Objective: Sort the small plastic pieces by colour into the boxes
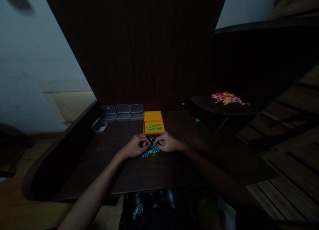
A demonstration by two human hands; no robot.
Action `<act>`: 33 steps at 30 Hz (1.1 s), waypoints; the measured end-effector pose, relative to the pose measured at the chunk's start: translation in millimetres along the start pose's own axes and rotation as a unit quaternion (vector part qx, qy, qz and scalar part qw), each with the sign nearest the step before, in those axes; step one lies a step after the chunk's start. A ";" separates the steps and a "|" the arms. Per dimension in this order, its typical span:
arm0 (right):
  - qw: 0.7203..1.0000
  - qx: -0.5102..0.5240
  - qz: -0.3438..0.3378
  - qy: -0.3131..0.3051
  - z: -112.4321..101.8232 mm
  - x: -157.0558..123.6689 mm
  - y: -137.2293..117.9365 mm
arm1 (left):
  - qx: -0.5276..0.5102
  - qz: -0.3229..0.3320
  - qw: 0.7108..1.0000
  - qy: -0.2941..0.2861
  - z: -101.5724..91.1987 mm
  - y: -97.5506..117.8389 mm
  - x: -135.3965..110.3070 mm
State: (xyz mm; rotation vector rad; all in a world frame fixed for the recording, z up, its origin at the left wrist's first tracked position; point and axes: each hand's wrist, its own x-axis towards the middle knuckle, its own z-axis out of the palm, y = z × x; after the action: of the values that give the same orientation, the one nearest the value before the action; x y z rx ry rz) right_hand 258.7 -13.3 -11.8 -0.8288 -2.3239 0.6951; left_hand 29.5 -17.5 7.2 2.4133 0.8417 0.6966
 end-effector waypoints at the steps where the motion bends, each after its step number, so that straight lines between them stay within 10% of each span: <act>1: 1.000 0.000 0.006 -0.004 -0.9 0.1 0.2 | 0.006 0.003 1.000 -0.002 0.4 0.5 -0.4; 33: 0.992 -0.082 0.043 -0.089 -24.5 -0.6 -11.5 | 0.039 -0.019 0.999 -0.024 -4.1 -2.6 -3.4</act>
State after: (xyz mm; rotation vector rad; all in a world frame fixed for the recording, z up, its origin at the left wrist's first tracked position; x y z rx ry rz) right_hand 270.6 -14.8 12.4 -0.9801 -2.5450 0.6443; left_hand 23.6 -16.9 7.8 2.4657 0.9088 0.5982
